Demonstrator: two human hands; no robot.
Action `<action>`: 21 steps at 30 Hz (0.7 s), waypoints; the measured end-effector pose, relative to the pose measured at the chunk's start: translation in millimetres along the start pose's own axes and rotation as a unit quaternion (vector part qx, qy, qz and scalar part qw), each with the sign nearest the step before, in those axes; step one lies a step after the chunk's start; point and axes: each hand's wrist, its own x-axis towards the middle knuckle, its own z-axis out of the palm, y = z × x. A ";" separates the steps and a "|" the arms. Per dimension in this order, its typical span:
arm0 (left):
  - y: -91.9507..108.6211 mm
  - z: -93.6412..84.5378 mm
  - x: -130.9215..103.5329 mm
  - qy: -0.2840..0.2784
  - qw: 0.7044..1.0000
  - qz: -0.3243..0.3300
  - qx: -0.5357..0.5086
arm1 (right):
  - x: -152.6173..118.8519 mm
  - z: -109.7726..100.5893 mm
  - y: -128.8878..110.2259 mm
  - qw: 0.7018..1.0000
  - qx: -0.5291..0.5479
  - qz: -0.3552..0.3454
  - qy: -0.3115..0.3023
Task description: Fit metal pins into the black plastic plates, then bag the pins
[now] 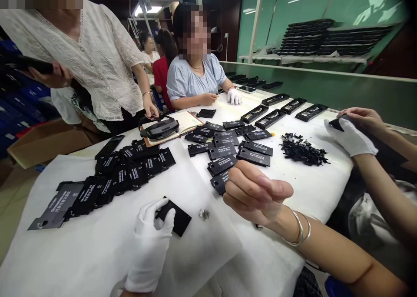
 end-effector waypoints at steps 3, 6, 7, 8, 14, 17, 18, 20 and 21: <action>1.7 -0.8 0.0 -0.004 1.000 -0.003 0.003 | 0.2 1.5 -0.2 1.000 -0.007 -0.004 -0.010; 2.3 -1.5 -0.1 -0.005 1.000 -0.005 0.003 | 0.2 1.3 -0.6 1.000 -0.001 0.000 -0.018; 2.4 -1.7 -0.1 -0.005 1.000 -0.008 0.002 | 0.1 0.9 -0.6 1.000 0.002 0.003 -0.021; 2.5 -1.9 -0.1 -0.006 1.000 -0.012 0.000 | -0.1 0.5 -0.6 1.000 0.005 0.006 -0.027; 5.8 -3.6 -0.4 -0.018 0.999 -0.047 -0.019 | 2.0 0.6 -0.5 0.995 0.037 0.014 -0.092; 5.6 -3.4 -0.4 -0.015 0.999 -0.041 -0.013 | 3.8 1.0 -0.5 0.996 0.040 0.021 -0.076; 4.9 -3.0 -0.4 -0.012 0.999 -0.038 -0.011 | 3.9 1.0 -0.4 0.996 0.040 0.022 -0.072; 3.1 -2.2 -0.4 -0.007 1.000 -0.028 -0.011 | 3.2 0.8 0.3 0.997 0.040 0.019 -0.067; 2.0 -1.7 -0.5 -0.004 1.000 -0.024 -0.011 | 2.2 0.5 1.1 0.997 0.038 0.018 -0.059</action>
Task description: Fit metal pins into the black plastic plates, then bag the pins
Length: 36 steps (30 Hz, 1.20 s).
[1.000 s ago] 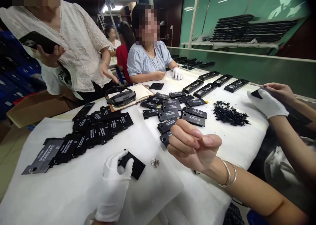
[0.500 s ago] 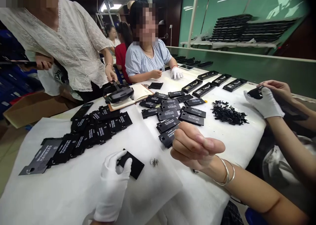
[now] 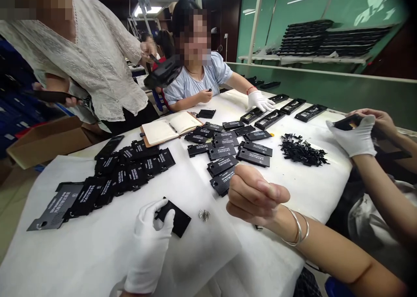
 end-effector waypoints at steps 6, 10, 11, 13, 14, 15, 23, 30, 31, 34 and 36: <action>-11.8 4.0 0.6 0.028 0.999 0.039 0.005 | -8.4 -6.0 10.5 0.990 -0.100 0.019 0.099; -29.6 10.1 3.9 0.045 0.997 0.057 0.030 | -12.0 -11.2 21.1 0.982 -0.141 0.061 0.113; -34.9 11.6 4.8 0.046 0.996 0.063 0.034 | -13.2 -12.0 23.9 0.981 -0.136 0.074 0.116; -44.5 14.4 6.0 0.050 0.995 0.084 0.033 | -16.5 -13.1 29.1 0.979 -0.126 0.100 0.124; -48.1 15.7 6.1 0.050 0.994 0.094 0.032 | -18.5 -13.5 31.4 0.978 -0.125 0.111 0.127; -50.3 17.1 5.8 0.052 0.993 0.102 0.033 | -20.4 -13.8 33.5 0.975 -0.130 0.123 0.130; -39.6 25.0 -1.0 0.089 0.994 0.063 0.011 | -25.3 -13.0 46.7 0.963 -0.142 0.181 0.138; -45.8 17.1 3.3 0.061 0.993 0.094 0.028 | -24.9 -11.0 47.6 0.916 -0.192 0.269 0.226; -46.8 17.4 3.7 0.068 0.993 0.089 0.030 | -25.1 -11.6 47.8 0.910 -0.193 0.277 0.240; -49.1 20.9 3.4 0.074 0.993 0.092 0.021 | -25.9 -13.5 48.8 0.898 -0.184 0.298 0.265; -49.5 23.6 2.4 0.081 0.992 0.101 0.011 | -26.7 -14.2 49.3 0.901 -0.175 0.296 0.264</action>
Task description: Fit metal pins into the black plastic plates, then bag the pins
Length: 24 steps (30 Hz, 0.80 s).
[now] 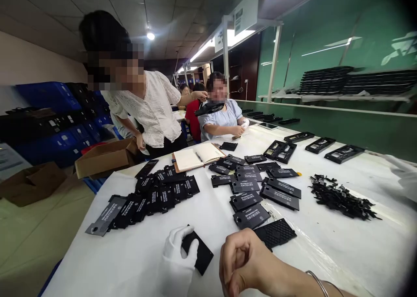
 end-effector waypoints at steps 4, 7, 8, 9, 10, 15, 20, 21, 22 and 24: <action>4.8 1.3 -1.4 0.021 0.999 -0.022 -0.009 | -0.2 0.2 0.7 0.999 0.004 -0.025 -0.027; 9.4 -0.2 -0.8 0.008 0.999 -0.031 -0.022 | 0.8 0.3 0.4 0.999 -0.009 -0.037 -0.039; 10.3 -0.4 -0.6 0.006 0.999 -0.031 -0.023 | 1.3 0.0 0.3 0.998 -0.015 -0.042 -0.042; 11.0 -0.4 -0.6 0.008 0.999 -0.032 -0.022 | 1.7 -0.4 0.2 0.998 -0.019 -0.046 -0.045; 11.4 -0.1 -0.7 0.012 0.999 -0.034 -0.021 | 2.2 -1.1 0.3 0.997 -0.023 -0.050 -0.045; 12.8 1.8 -1.5 0.027 0.999 -0.036 -0.024 | 3.4 -5.0 1.9 0.997 -0.042 -0.056 -0.024; 15.3 1.0 -0.3 0.020 0.998 -0.052 -0.036 | 3.9 -6.3 3.5 0.997 -0.057 -0.045 -0.011; 15.8 0.9 -0.1 0.022 0.998 -0.055 -0.038 | 4.0 -5.9 3.5 0.997 -0.065 -0.036 -0.005; 16.2 1.0 -0.1 0.025 0.997 -0.057 -0.040 | 4.1 -5.3 3.2 0.997 -0.077 -0.025 0.003; 16.7 1.6 -0.5 0.033 0.997 -0.061 -0.043 | 4.1 -3.6 2.1 0.994 -0.111 -0.003 0.020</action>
